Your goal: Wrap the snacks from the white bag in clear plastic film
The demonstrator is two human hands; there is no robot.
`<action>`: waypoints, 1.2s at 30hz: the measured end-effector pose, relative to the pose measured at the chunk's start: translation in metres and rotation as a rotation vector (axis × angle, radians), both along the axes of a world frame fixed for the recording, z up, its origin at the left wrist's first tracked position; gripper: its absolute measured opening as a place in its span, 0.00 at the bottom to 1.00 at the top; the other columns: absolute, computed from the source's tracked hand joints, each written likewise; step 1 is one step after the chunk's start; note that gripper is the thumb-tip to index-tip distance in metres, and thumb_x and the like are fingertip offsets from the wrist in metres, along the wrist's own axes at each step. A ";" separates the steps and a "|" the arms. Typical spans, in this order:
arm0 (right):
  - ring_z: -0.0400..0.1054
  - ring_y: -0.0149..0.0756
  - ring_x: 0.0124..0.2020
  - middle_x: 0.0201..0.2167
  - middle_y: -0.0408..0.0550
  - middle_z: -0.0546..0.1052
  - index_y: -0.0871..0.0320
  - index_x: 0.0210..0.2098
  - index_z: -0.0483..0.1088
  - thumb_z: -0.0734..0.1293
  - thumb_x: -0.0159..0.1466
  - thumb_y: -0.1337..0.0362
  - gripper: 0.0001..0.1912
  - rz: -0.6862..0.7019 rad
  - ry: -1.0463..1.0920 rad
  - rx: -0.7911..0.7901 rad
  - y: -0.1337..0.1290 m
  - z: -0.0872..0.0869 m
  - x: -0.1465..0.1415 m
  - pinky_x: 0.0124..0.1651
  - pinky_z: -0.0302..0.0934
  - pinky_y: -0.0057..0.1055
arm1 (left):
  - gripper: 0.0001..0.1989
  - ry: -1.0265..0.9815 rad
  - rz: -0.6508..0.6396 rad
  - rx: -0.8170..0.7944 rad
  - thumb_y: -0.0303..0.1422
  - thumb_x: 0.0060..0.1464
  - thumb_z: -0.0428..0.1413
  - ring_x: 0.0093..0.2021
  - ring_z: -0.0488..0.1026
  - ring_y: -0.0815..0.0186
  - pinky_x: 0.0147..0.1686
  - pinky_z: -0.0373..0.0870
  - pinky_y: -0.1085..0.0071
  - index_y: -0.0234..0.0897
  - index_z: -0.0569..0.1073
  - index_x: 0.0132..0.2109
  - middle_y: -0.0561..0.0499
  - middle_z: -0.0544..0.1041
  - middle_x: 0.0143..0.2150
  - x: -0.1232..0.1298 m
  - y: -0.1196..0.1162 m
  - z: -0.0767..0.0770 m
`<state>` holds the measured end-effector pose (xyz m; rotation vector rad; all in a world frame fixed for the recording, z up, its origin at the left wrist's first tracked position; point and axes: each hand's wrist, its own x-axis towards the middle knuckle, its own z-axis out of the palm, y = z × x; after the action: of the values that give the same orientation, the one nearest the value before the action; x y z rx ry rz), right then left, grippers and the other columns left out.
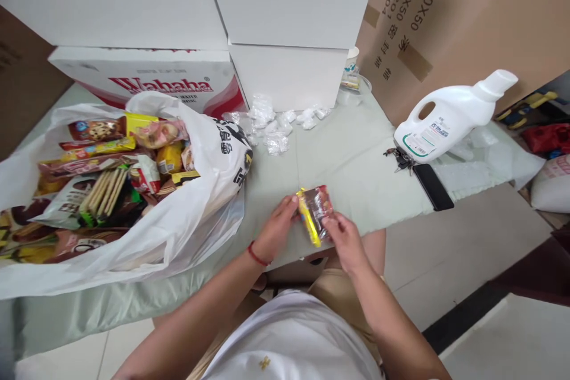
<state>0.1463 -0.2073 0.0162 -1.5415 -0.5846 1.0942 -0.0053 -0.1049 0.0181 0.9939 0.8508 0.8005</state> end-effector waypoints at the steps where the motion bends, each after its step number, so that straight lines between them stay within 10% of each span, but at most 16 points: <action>1: 0.71 0.38 0.30 0.28 0.45 0.78 0.56 0.33 0.75 0.74 0.56 0.42 0.23 -0.073 -0.042 -0.020 0.007 0.003 0.017 0.31 0.68 0.33 | 0.21 0.102 0.037 0.142 0.49 0.62 0.59 0.54 0.75 0.58 0.51 0.73 0.63 0.38 0.75 0.51 0.42 0.78 0.54 -0.012 -0.001 0.000; 8: 0.69 0.33 0.26 0.28 0.48 0.76 0.61 0.36 0.74 0.72 0.62 0.48 0.20 -0.360 -0.334 -0.096 0.183 0.090 0.174 0.30 0.65 0.35 | 0.07 0.597 0.126 0.793 0.31 0.68 0.51 0.50 0.78 0.61 0.49 0.76 0.64 0.40 0.75 0.43 0.45 0.78 0.49 -0.108 -0.033 -0.005; 14: 0.74 0.29 0.41 0.45 0.58 0.76 0.63 0.41 0.70 0.55 0.73 0.57 0.18 -0.308 -0.367 0.097 0.304 0.156 0.213 0.41 0.63 0.35 | 0.07 0.840 0.197 0.993 0.28 0.65 0.53 0.47 0.79 0.59 0.46 0.80 0.61 0.42 0.75 0.46 0.45 0.79 0.49 -0.163 -0.053 -0.020; 20: 0.60 0.23 0.22 0.26 0.44 0.73 0.63 0.38 0.73 0.66 0.67 0.65 0.07 -0.035 -0.545 0.046 0.292 0.081 0.134 0.33 0.59 0.31 | 0.08 0.974 0.253 1.148 0.25 0.64 0.54 0.45 0.79 0.59 0.47 0.78 0.61 0.41 0.74 0.47 0.45 0.79 0.46 -0.184 -0.052 -0.040; 26: 0.62 0.31 0.28 0.24 0.41 0.71 0.58 0.26 0.70 0.73 0.58 0.51 0.17 0.344 -0.827 -0.058 0.274 0.010 0.023 0.34 0.54 0.29 | 0.06 1.031 0.278 1.231 0.25 0.61 0.57 0.43 0.78 0.58 0.47 0.77 0.61 0.39 0.74 0.45 0.45 0.79 0.43 -0.174 -0.053 -0.045; 32: 0.61 0.30 0.30 0.26 0.40 0.70 0.57 0.27 0.69 0.67 0.59 0.63 0.06 0.325 -0.779 0.009 0.263 0.003 -0.001 0.36 0.55 0.29 | 0.06 0.909 0.312 1.029 0.27 0.64 0.54 0.47 0.78 0.60 0.47 0.77 0.63 0.39 0.76 0.44 0.45 0.78 0.48 -0.178 -0.065 -0.036; 36: 0.61 0.29 0.27 0.26 0.40 0.70 0.56 0.31 0.69 0.71 0.57 0.56 0.11 0.306 -0.204 0.166 0.199 0.015 0.010 0.30 0.56 0.26 | 0.07 0.651 0.365 0.668 0.35 0.66 0.54 0.43 0.77 0.61 0.42 0.76 0.65 0.40 0.76 0.41 0.46 0.78 0.44 -0.166 -0.074 -0.026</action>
<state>0.1562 -0.0081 0.0309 -1.4574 -1.0528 1.0900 -0.1717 -0.1789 -0.0074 1.7763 1.3907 1.1295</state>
